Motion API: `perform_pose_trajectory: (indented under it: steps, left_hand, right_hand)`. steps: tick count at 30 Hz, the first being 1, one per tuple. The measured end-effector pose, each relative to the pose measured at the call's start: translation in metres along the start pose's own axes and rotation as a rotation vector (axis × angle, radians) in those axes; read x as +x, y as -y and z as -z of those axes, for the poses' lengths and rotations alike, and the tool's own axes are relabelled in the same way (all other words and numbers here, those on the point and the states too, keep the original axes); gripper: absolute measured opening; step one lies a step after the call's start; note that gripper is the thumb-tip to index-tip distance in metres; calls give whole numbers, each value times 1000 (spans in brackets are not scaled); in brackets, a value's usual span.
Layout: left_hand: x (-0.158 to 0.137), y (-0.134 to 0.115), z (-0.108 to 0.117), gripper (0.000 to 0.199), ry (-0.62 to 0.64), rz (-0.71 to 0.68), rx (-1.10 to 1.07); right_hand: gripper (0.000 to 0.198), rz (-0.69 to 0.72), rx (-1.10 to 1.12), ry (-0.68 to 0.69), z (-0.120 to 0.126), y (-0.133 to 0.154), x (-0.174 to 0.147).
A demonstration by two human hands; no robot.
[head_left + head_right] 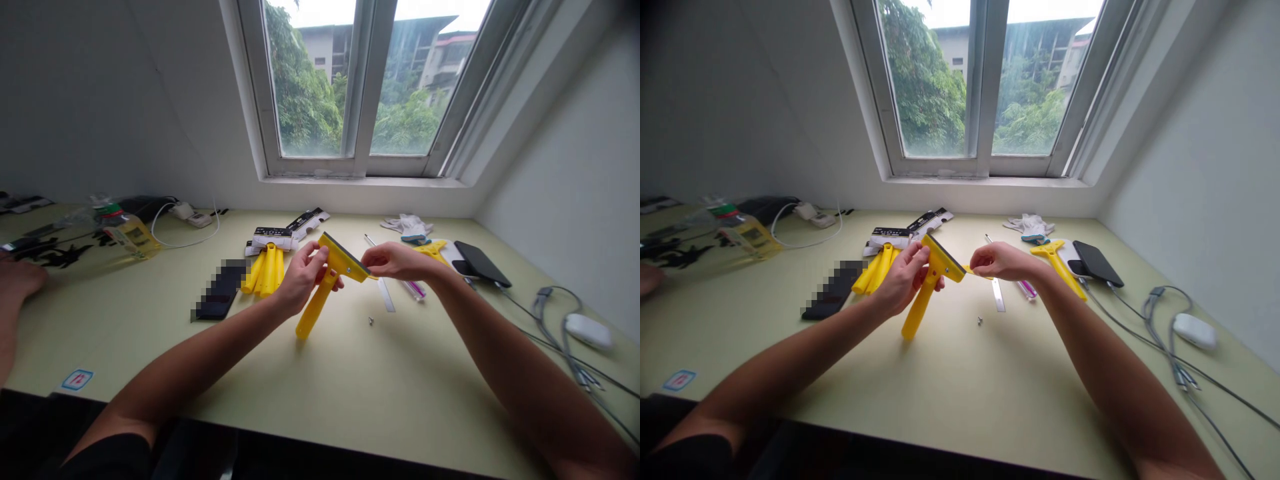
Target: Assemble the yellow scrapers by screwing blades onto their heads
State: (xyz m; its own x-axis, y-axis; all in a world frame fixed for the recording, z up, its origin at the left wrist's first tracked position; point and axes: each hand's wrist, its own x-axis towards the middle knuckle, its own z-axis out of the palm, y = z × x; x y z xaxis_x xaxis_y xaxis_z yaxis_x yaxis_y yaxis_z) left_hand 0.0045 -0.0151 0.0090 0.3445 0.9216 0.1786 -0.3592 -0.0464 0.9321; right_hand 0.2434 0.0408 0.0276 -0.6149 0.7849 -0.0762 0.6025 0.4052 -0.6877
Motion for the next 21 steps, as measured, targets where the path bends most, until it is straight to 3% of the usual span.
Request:
perform_pose_trajectory:
  steps: [5, 11, 14, 18, 21]
  left_hand:
    - [-8, -22, -2, 21, 92, -254, 173]
    - [-9, -25, -1, 18, 166, -308, 298]
    - [-8, -24, -1, 15, 171, -339, 327]
    - [-10, -31, -3, 13, 178, -399, 367]
    - [-8, -34, -2, 17, 145, -334, 259]
  right_hand:
    - [23, 93, 191, -207, 6, 16, -5]
    - [21, 240, 411, -373, 2, 45, -14]
    - [20, 279, 473, -357, -5, 53, -15]
    - [22, 312, 536, -228, -19, 60, -10]
    - [22, 349, 671, -187, -31, 65, -5]
